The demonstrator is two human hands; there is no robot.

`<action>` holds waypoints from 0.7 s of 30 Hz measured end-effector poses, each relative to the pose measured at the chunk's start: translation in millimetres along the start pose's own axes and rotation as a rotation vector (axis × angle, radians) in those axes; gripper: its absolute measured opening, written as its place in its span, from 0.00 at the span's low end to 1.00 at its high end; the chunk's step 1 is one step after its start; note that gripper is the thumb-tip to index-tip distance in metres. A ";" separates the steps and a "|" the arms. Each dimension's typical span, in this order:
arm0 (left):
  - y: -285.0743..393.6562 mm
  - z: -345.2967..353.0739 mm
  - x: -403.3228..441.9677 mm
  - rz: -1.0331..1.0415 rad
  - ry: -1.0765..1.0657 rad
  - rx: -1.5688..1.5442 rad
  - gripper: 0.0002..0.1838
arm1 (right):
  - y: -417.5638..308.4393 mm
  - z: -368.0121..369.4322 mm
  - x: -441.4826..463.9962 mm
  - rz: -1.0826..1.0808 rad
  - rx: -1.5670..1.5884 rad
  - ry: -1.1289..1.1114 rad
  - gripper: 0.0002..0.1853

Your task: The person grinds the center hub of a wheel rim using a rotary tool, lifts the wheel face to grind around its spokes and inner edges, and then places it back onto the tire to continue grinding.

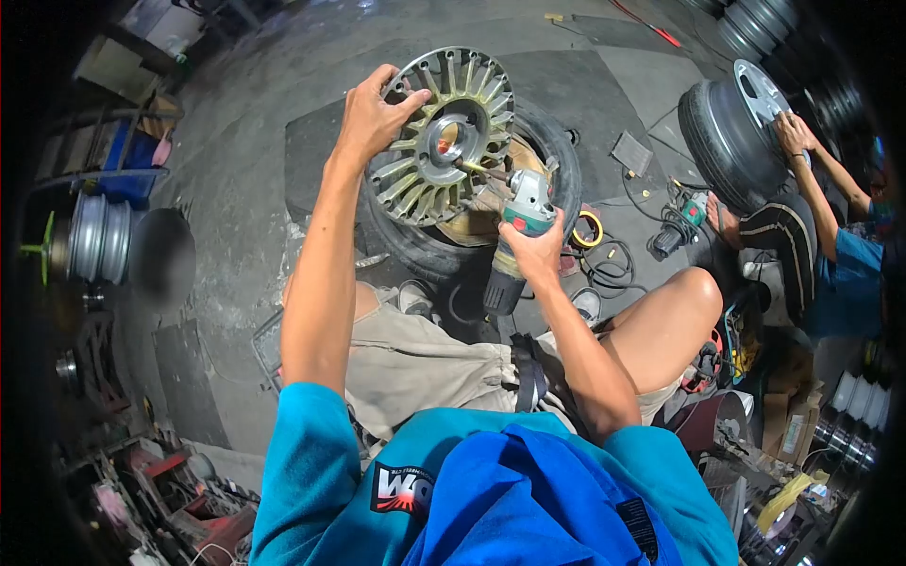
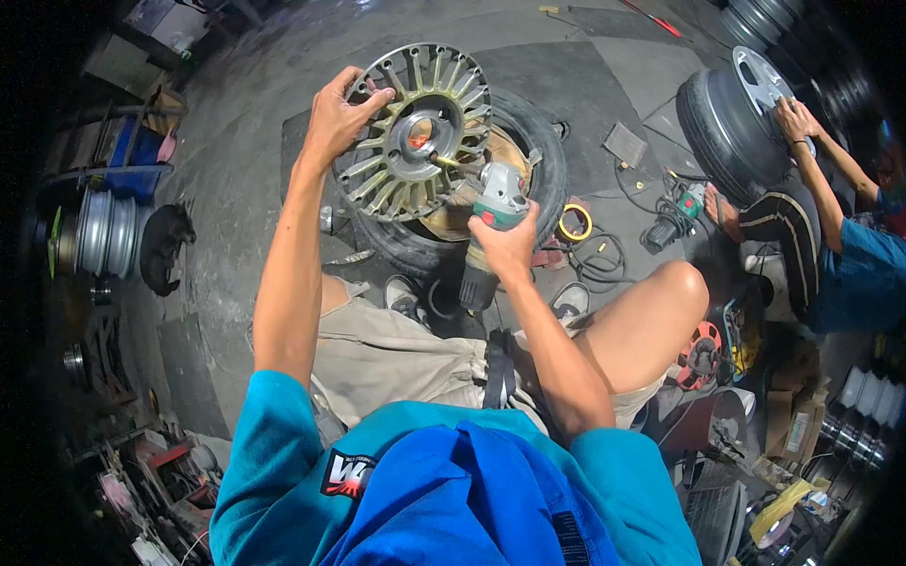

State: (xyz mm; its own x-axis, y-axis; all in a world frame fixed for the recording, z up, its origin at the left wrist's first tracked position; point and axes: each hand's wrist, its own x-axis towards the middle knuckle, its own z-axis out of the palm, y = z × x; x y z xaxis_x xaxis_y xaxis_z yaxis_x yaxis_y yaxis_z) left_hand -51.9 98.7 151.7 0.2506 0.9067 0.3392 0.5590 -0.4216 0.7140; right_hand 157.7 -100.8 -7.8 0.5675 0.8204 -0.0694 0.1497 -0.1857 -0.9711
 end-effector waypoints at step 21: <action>-9.1 5.9 4.6 0.092 0.030 -0.022 0.19 | -31.5 -7.4 -21.0 -0.082 -0.149 0.020 0.45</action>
State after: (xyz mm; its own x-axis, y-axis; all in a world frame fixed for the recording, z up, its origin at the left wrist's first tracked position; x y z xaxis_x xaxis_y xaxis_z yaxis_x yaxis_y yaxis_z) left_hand -51.1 106.7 143.1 0.2767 0.8633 0.4220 0.5172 -0.5039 0.6918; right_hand 147.0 -116.2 25.9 0.5645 0.8253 0.0144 0.3139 -0.1984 -0.9285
